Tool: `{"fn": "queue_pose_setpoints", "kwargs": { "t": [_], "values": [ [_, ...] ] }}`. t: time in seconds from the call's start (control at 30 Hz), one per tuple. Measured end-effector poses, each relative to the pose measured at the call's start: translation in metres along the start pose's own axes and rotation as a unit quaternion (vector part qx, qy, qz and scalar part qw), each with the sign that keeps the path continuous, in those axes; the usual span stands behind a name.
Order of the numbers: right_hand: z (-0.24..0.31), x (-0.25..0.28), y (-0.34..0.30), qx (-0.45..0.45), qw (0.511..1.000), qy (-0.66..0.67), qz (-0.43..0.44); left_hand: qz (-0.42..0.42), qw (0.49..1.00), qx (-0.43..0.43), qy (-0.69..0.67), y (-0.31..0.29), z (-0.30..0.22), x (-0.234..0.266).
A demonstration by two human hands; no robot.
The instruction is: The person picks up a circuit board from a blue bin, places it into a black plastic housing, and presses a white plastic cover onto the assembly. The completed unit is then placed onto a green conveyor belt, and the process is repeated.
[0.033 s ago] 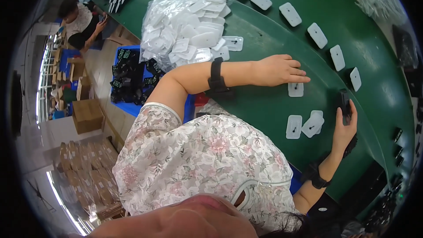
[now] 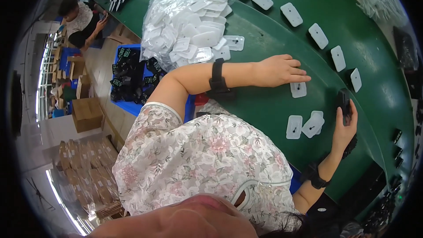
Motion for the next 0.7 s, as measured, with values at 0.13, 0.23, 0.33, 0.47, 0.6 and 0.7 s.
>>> {"fn": "queue_pose_setpoints", "kwargs": {
  "t": [0.13,0.23,0.33,0.47,0.6,0.7],
  "values": [
    [0.021,-0.020,-0.002,0.030,0.997,0.063,0.021,-0.129,0.991,0.031,0.011,-0.009,-0.005,-0.002],
    [0.047,-0.035,-0.010,0.071,0.997,-0.037,0.013,-0.197,0.979,0.056,-0.016,-0.004,-0.005,-0.002],
    [0.066,-0.054,-0.011,0.137,0.986,-0.092,0.031,-0.197,0.966,0.125,-0.108,-0.012,0.000,0.005],
    [0.089,-0.065,-0.017,0.177,0.971,-0.159,0.036,-0.236,0.909,0.155,-0.305,-0.028,0.013,0.014],
    [0.100,-0.080,-0.022,0.238,0.949,-0.191,0.072,-0.230,0.881,0.176,-0.374,-0.029,0.014,0.014],
    [0.101,-0.087,-0.020,0.248,0.944,-0.201,0.080,-0.218,0.894,0.155,-0.360,-0.026,0.011,0.007]
  ]
}}
Point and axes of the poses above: each hand's wrist, its own y-axis towards the middle knuckle, its own x-axis out of the back of the hand, z = x × y, the point moved 7 cm from there along y, towards the middle knuckle, and after that the axes turned 8 degrees about -y, right-handed, at the moved point
